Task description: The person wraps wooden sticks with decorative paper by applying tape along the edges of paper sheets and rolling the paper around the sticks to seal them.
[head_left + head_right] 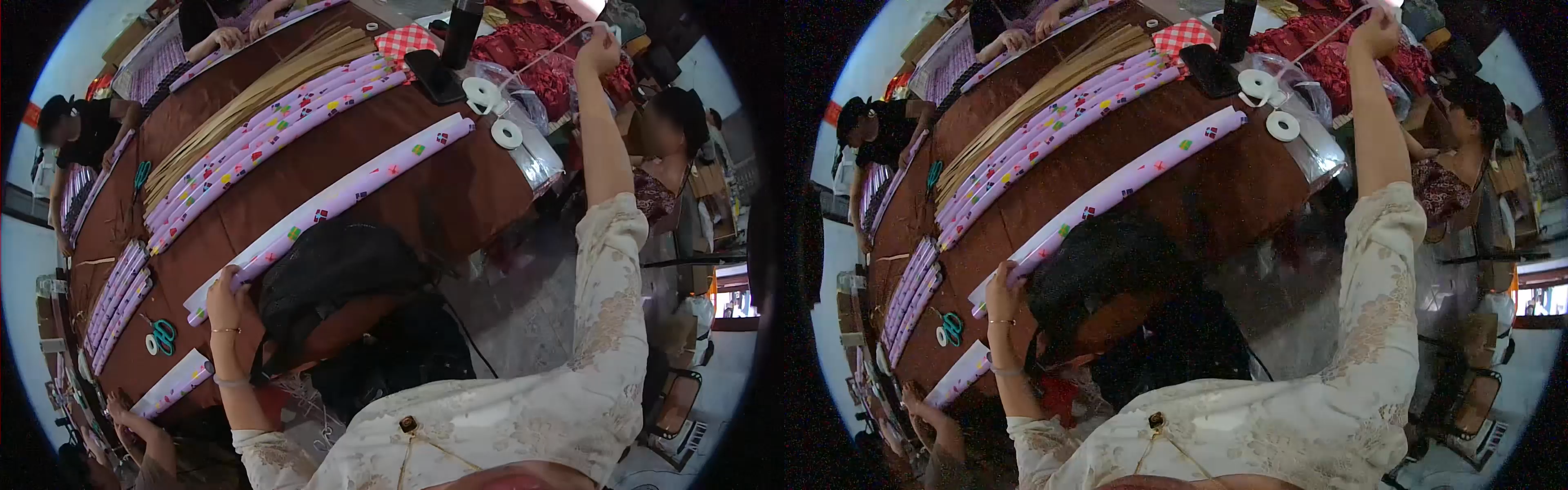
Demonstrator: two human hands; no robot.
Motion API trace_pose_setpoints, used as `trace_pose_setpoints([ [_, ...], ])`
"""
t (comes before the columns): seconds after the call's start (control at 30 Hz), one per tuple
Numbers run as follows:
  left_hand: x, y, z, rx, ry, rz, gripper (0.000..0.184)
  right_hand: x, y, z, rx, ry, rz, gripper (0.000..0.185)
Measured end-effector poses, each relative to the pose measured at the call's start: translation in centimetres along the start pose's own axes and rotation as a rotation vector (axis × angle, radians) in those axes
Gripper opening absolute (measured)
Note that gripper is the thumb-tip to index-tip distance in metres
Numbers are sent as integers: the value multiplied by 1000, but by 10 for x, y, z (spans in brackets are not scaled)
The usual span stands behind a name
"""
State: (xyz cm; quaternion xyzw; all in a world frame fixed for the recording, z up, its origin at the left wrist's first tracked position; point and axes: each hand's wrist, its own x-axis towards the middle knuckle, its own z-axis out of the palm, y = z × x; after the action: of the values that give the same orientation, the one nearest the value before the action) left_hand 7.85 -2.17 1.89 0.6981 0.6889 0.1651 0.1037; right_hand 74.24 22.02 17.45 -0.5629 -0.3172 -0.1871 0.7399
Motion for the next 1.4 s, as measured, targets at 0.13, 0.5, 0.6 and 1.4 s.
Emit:
trace_pose_setpoints([
  [0.13,1,-2,-2,0,19,88,35,12,6,-2,89,252,-120,35],
  [0.5,1,1,-5,2,-19,35,35,-71,176,-18,-660,-1274,-221,24],
  [0.6,1,7,-9,9,-13,50,34,-81,152,-23,-833,-1140,2,24],
  [1.4,-6,0,8,138,122,94,27,-433,-217,22,463,-2215,-277,25],
])
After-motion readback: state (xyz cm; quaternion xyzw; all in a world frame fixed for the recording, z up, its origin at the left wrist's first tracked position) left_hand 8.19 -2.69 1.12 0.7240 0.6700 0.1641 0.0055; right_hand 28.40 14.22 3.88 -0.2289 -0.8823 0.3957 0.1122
